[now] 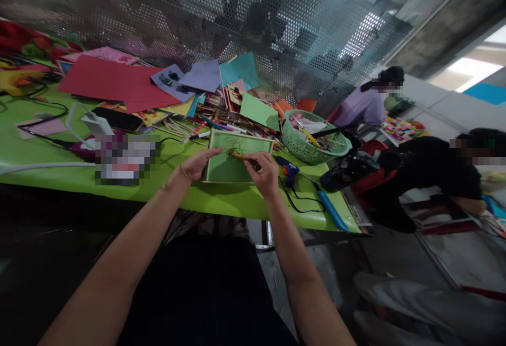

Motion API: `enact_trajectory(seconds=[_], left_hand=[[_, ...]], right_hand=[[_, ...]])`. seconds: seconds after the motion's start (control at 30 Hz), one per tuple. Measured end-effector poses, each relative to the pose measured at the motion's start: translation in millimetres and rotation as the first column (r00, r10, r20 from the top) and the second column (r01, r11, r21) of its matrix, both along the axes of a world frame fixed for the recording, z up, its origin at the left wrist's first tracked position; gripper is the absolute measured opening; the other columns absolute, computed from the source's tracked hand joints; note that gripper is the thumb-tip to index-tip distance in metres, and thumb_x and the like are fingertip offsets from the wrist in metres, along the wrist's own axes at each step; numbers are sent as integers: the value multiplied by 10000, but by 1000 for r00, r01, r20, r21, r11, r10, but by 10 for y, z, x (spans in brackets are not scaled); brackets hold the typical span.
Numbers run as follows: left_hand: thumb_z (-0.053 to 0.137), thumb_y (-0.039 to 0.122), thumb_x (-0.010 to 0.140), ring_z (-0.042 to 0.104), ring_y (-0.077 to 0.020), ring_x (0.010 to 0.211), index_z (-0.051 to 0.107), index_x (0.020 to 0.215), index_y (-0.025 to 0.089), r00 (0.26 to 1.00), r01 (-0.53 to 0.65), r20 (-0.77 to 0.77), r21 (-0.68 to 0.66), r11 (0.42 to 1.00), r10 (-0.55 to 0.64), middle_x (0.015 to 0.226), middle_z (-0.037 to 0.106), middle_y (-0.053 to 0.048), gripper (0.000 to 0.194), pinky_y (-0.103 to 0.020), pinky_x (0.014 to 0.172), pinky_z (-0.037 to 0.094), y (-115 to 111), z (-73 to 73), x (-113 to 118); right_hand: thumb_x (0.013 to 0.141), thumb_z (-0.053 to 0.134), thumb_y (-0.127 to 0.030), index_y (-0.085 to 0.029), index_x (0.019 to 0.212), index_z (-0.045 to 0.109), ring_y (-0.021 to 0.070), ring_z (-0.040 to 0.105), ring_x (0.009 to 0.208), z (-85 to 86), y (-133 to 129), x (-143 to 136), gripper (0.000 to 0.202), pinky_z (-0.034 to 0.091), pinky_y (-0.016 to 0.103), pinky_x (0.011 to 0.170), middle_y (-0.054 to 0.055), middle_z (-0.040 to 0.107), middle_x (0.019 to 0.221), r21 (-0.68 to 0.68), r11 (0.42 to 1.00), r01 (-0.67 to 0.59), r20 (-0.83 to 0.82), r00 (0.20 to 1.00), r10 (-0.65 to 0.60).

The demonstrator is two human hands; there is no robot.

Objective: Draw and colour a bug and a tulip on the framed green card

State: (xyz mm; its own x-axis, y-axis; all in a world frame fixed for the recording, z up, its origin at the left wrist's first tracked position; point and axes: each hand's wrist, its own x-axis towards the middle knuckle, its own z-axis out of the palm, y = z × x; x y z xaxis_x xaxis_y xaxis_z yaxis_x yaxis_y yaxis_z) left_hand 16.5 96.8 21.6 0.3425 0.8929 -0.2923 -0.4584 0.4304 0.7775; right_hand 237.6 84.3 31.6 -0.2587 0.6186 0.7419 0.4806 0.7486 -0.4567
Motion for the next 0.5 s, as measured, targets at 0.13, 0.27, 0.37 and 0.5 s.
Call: enact_trajectory(seconds=[0.13,0.27,0.37,0.5], left_hand=[[587,251,915,775,-240,694,748,1100,116,1000,6,10,8,1000,-6,792,802,-106,280,-328,723,633,1,-3,-2],[593,261,914,777,-240,706,757,1058,117,1000,5,24,20,1000,-5,788,801,-105,261,-328,736,634,2,-15,-5],[591,269,918,777,-246,712,755,1072,118,1000,14,25,16,1000,-14,781,800,-103,271,-341,742,636,-3,-8,-2],[578,264,927,775,-241,692,748,1103,115,1000,15,14,7,1000,-15,778,800,-103,287,-330,709,635,-11,15,2]], right_hand=[[920,616,-239,-237,949,709,185,660,840,1,-2,0,97,573,313,726,51,702,904,-2,1000,1,-2,1000,-1],[921,614,-251,-234,942,710,196,659,853,1,14,19,99,574,333,748,56,701,898,1,1000,21,-9,1000,-21],[922,618,-256,-236,951,712,199,660,865,-1,23,25,101,575,336,755,58,702,904,1,1000,26,-10,1000,-26],[920,623,-252,-236,955,713,194,658,860,0,15,21,98,574,324,741,56,701,909,-2,1000,24,-11,1000,-24]])
